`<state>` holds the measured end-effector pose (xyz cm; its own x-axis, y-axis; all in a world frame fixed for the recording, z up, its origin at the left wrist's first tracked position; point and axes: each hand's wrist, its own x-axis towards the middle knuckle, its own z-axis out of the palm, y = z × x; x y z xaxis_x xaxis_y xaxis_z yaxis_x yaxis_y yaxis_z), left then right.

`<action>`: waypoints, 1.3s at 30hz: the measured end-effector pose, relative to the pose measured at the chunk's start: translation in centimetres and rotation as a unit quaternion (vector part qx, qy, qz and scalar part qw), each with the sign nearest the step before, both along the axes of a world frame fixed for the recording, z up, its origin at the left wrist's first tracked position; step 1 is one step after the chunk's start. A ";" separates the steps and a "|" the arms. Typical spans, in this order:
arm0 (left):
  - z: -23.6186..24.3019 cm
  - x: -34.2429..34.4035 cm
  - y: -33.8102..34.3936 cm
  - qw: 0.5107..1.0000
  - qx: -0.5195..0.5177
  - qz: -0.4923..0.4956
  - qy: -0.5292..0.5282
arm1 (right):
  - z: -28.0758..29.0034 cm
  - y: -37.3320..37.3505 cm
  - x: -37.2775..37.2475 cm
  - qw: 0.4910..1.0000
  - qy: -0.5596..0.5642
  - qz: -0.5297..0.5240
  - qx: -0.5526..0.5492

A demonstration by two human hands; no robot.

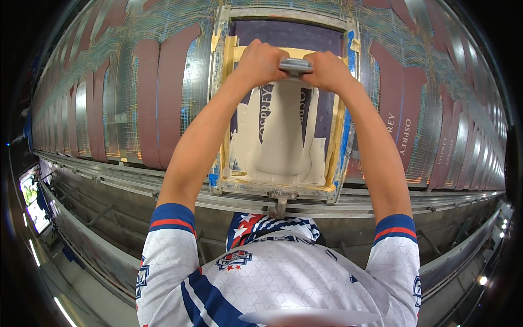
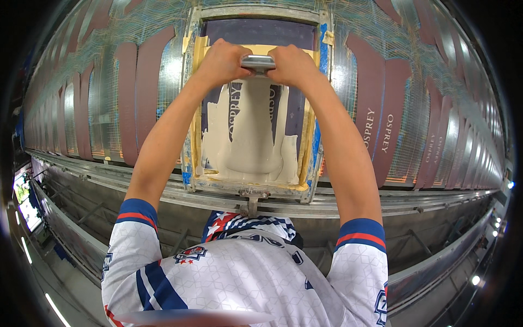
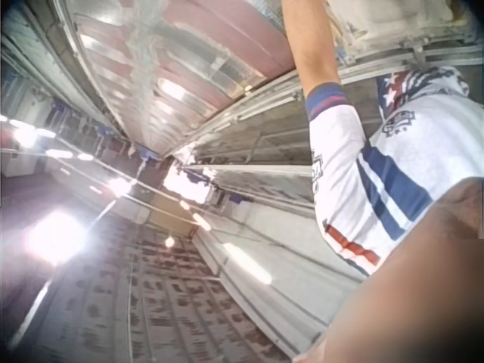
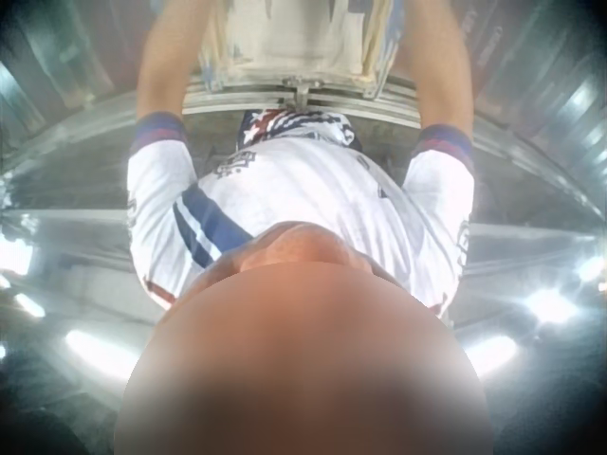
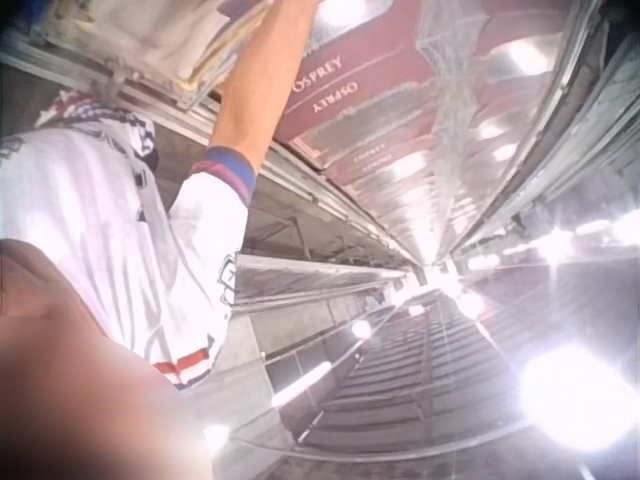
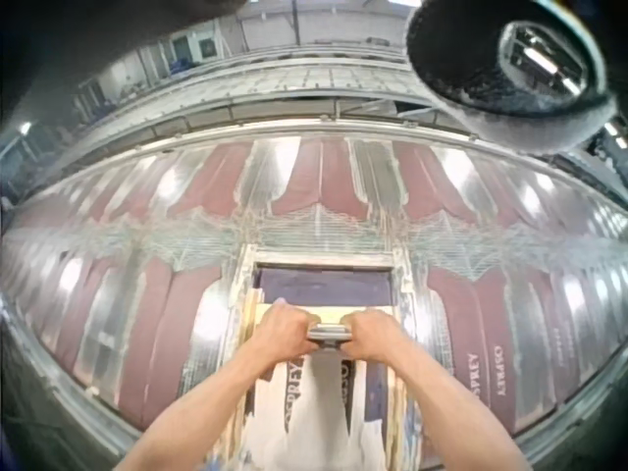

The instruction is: The person uses a squeegee to pull white ink across a screen-printing frame, repeatedly applying the ink onto a moving fabric surface. The fabric advances between strokes, and the person continues the same motion throughout the clip.

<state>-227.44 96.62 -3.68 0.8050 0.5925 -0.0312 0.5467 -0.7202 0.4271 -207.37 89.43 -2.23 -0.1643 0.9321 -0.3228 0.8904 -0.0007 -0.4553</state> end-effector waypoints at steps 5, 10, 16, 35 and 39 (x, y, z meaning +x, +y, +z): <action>-0.5 -0.2 -0.3 1.000 -0.008 -0.006 -0.026 | 0.0 -0.3 -0.4 0.999 0.013 -0.027 -0.036; -0.9 -2.1 -4.1 0.997 0.021 0.007 -0.070 | -0.3 -4.3 -1.9 0.999 0.023 -0.009 0.037; 0.3 -8.0 -17.2 0.997 0.018 -0.005 -0.079 | -0.1 -17.2 -7.6 0.997 0.024 0.029 0.065; 3.4 -9.9 -22.0 0.998 0.041 0.009 -0.041 | -5.5 -18.6 6.9 0.861 0.072 -0.468 0.187; 4.4 -10.6 -23.0 0.998 0.018 0.043 -0.036 | -1.3 -17.6 4.6 0.821 0.199 -0.513 0.153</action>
<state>-238.06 73.61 0.74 0.7508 0.6587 0.0482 0.5754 -0.6881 0.4421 -202.79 71.81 -3.54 0.7225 0.6728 -0.1591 0.2733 -0.4894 -0.8281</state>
